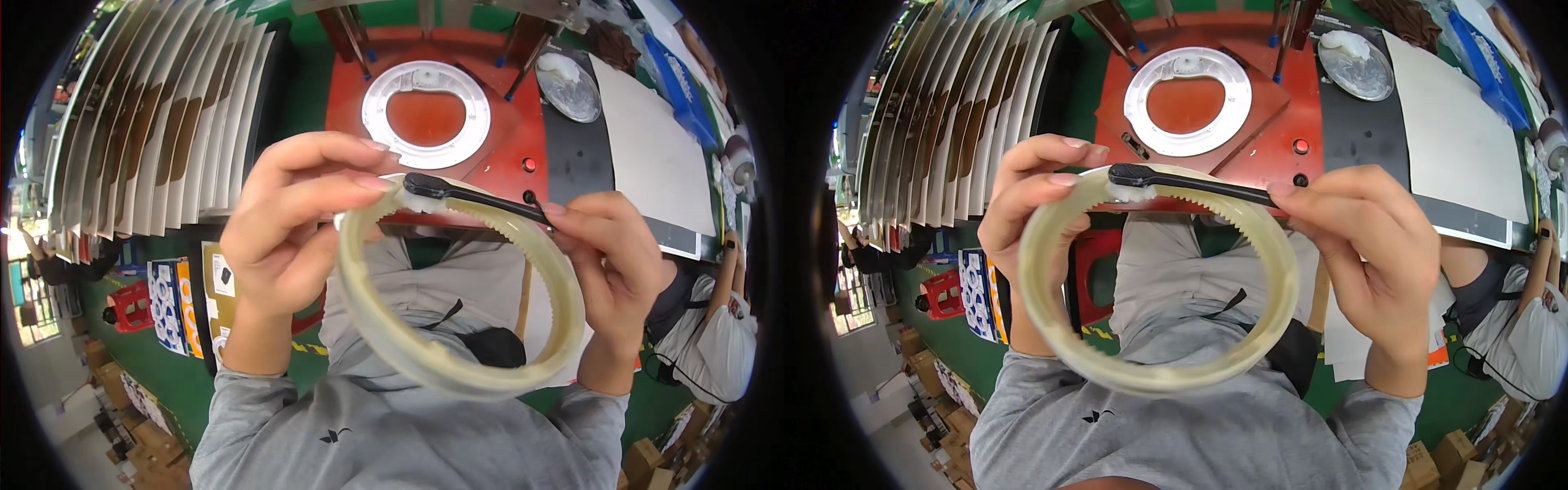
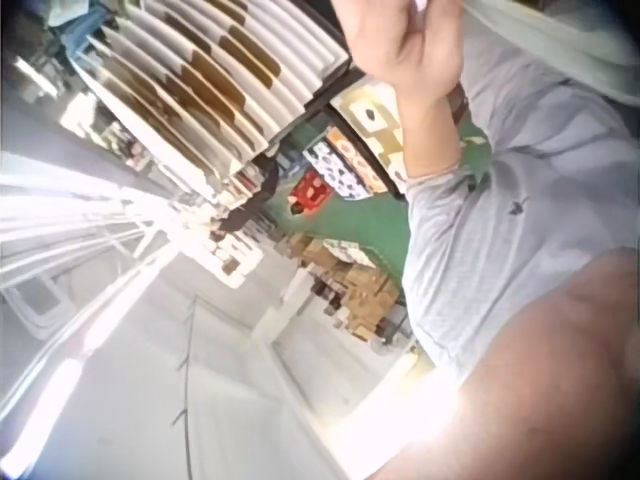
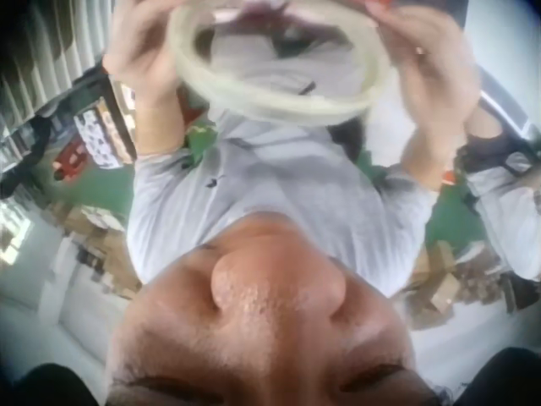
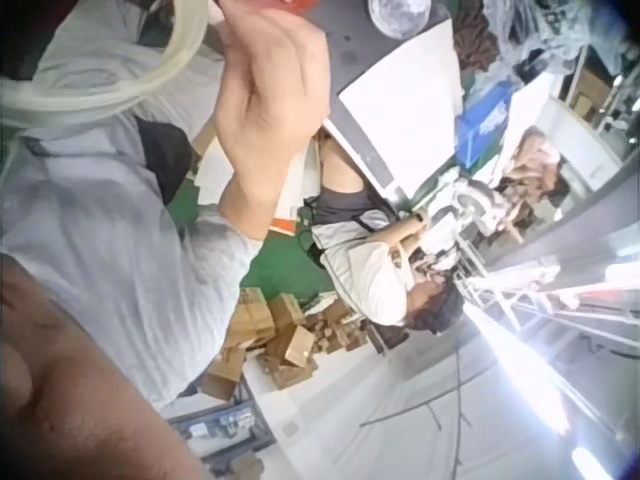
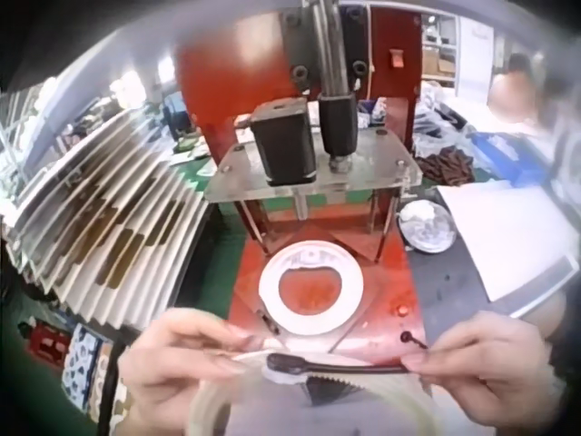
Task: The worker applies adhesive to a plastic ring-shaped component using a brush and then utilizes a manual press machine to attach the ring onto a base part.
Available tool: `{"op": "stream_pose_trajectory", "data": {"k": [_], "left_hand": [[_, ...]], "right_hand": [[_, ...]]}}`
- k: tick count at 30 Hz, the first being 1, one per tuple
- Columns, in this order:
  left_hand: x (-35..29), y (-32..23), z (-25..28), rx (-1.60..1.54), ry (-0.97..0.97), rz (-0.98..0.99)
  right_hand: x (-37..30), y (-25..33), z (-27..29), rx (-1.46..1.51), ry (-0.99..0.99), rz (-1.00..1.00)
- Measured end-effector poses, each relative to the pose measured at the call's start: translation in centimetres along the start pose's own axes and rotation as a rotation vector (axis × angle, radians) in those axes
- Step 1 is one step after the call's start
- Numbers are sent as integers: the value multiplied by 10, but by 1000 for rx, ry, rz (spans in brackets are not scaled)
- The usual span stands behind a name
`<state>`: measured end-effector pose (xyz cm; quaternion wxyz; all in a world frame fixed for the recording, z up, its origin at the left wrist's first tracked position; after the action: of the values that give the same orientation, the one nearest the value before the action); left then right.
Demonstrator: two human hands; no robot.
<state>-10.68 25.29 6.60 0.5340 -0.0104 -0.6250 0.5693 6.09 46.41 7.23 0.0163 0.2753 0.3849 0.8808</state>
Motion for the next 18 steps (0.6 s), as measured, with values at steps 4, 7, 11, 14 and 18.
{"op": "stream_pose_trajectory", "data": {"k": [4,7,11,14,18], "left_hand": [[-2,-3,12,-2,31,-18],[4,-16,-3,153,222,-115],[6,-39,-25,378,414,-240],[9,-51,-51,370,562,-340],[-2,-66,-67,438,641,-576]], "right_hand": [[5,32,11,-325,90,94],[3,52,21,-471,276,25],[10,73,21,-599,563,55],[10,59,17,-445,669,9],[8,46,23,-147,857,-23]]}}
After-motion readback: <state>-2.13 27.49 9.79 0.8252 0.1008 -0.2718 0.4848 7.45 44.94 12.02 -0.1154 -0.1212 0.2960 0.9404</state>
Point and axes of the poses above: each hand's wrist, its own x-axis towards the middle knuckle, its own z-axis out of the back of the hand, y = z × x, the point moved 8 cm from there along x, towards the middle knuckle, and after that the axes turned 2 degrees about -x, right-handed, at the moved point
